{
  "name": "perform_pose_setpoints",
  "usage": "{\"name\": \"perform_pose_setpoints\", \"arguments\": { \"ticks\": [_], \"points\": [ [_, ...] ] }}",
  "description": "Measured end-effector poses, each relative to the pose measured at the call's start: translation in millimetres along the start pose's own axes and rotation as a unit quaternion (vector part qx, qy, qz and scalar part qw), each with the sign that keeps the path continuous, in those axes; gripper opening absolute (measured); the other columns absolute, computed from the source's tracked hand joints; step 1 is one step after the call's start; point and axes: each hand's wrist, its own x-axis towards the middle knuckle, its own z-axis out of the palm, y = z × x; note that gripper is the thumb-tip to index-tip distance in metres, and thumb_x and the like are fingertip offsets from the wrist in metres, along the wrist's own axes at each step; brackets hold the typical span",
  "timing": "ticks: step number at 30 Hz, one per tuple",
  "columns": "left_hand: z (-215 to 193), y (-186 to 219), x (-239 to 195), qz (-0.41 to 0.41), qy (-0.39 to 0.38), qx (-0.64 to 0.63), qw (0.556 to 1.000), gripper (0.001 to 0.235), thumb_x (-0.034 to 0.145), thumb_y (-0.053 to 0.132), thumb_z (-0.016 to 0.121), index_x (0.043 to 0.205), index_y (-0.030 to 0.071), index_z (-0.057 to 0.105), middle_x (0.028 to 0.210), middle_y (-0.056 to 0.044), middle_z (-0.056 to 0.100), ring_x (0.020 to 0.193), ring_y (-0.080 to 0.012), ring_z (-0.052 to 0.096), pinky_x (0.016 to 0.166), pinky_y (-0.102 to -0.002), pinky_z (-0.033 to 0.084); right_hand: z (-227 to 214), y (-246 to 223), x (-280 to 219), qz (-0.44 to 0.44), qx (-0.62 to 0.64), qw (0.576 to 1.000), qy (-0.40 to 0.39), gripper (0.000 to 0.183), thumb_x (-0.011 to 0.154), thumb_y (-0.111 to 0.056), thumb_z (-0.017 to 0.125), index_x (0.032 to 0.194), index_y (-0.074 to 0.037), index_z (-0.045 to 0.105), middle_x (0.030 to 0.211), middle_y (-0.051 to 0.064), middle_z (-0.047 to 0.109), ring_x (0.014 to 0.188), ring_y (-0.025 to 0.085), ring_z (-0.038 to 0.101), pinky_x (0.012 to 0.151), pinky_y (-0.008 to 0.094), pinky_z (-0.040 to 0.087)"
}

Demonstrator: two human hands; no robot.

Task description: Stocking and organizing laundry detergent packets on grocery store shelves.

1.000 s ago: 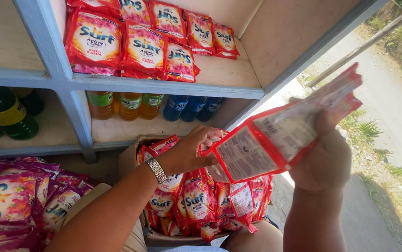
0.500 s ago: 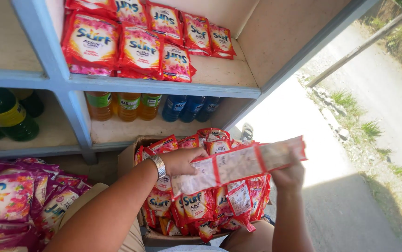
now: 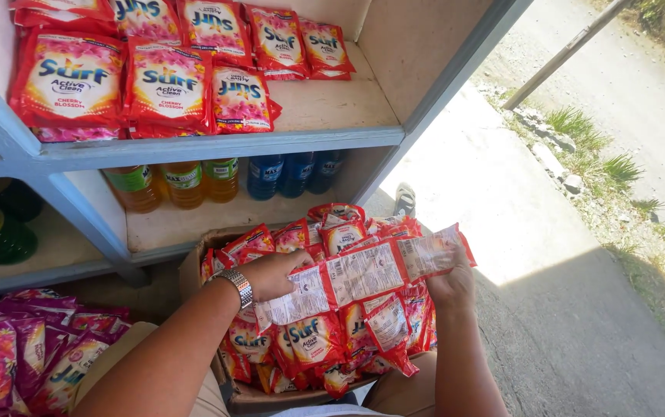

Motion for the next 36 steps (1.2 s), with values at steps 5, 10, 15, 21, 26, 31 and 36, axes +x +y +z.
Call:
{"name": "perform_pose_setpoints", "arguments": {
  "ticks": [5, 10, 15, 21, 26, 31, 36],
  "points": [
    [-2, -7, 1, -0.001, -0.018, -0.016, 1.000, 0.057, 0.089, 0.013, 0.068, 0.141, 0.021, 0.048, 0.121, -0.015, 0.071, 0.107, -0.0249, 0.073, 0.085, -0.040, 0.058, 12, 2, -22, -0.046, -0.025, 0.992, -0.114, 0.053, 0.107, -0.037, 0.040, 0.144, 0.000, 0.045, 0.147, 0.019, 0.053, 0.136, 0.034, 0.053, 0.114, 0.055, 0.043],
    [-5, -1, -4, -0.002, -0.034, -0.018, 0.999, 0.054, 0.089, 0.014, 0.067, 0.140, 0.020, 0.049, 0.117, -0.015, 0.074, 0.101, -0.0235, 0.075, 0.080, -0.038, 0.058, 24, 21, -56, -0.166, -0.108, 0.972, -0.130, 0.049, 0.113, -0.037, 0.040, 0.140, 0.004, 0.048, 0.142, 0.018, 0.056, 0.131, 0.029, 0.057, 0.114, 0.042, 0.044],
    [-15, 25, -23, -0.041, -0.056, -0.029, 0.997, 0.054, 0.092, 0.015, 0.062, 0.143, 0.023, 0.046, 0.111, -0.013, 0.073, 0.094, -0.0226, 0.076, 0.076, -0.039, 0.057, 38, 66, -101, -0.316, -0.559, 0.724, -0.254, 0.040, 0.109, -0.034, 0.045, 0.133, -0.013, 0.069, 0.125, 0.014, 0.060, 0.125, 0.024, 0.055, 0.110, 0.041, 0.049],
    [-9, 8, -17, -0.011, -0.044, -0.033, 0.998, 0.055, 0.091, 0.015, 0.062, 0.143, 0.022, 0.045, 0.109, -0.013, 0.074, 0.091, -0.0206, 0.075, 0.075, -0.038, 0.057, 50, 87, -138, -0.458, -0.748, 0.324, -0.353, 0.045, 0.093, -0.035, 0.066, 0.136, -0.021, 0.069, 0.130, 0.013, 0.059, 0.144, 0.036, 0.040, 0.114, 0.057, 0.027],
    [-6, 0, -10, -0.002, -0.035, -0.019, 0.999, 0.055, 0.091, 0.015, 0.062, 0.143, 0.020, 0.046, 0.118, -0.014, 0.072, 0.100, -0.0219, 0.074, 0.081, -0.038, 0.057, 55, 84, -140, -0.450, -0.734, 0.335, -0.383, 0.056, 0.089, -0.049, 0.070, 0.137, -0.021, 0.066, 0.130, 0.017, 0.057, 0.143, 0.041, 0.038, 0.114, 0.059, 0.023],
    [-3, 0, -8, -0.009, -0.031, 0.003, 0.999, 0.054, 0.092, 0.017, 0.063, 0.143, 0.020, 0.046, 0.124, -0.015, 0.070, 0.109, -0.0237, 0.072, 0.087, -0.039, 0.056, 52, 90, -142, -0.406, -0.782, 0.304, -0.361, 0.063, 0.088, -0.055, 0.067, 0.142, -0.022, 0.061, 0.131, 0.019, 0.055, 0.143, 0.040, 0.035, 0.116, 0.062, 0.017],
    [-5, 7, -13, -0.017, -0.028, 0.011, 0.999, 0.053, 0.093, 0.016, 0.061, 0.143, 0.019, 0.046, 0.124, -0.017, 0.070, 0.111, -0.0253, 0.071, 0.090, -0.040, 0.056, 48, 93, -141, -0.423, -0.785, 0.283, -0.353, 0.068, 0.091, -0.060, 0.062, 0.147, -0.021, 0.055, 0.136, 0.021, 0.053, 0.146, 0.042, 0.030, 0.116, 0.064, 0.012]
  ]
}}
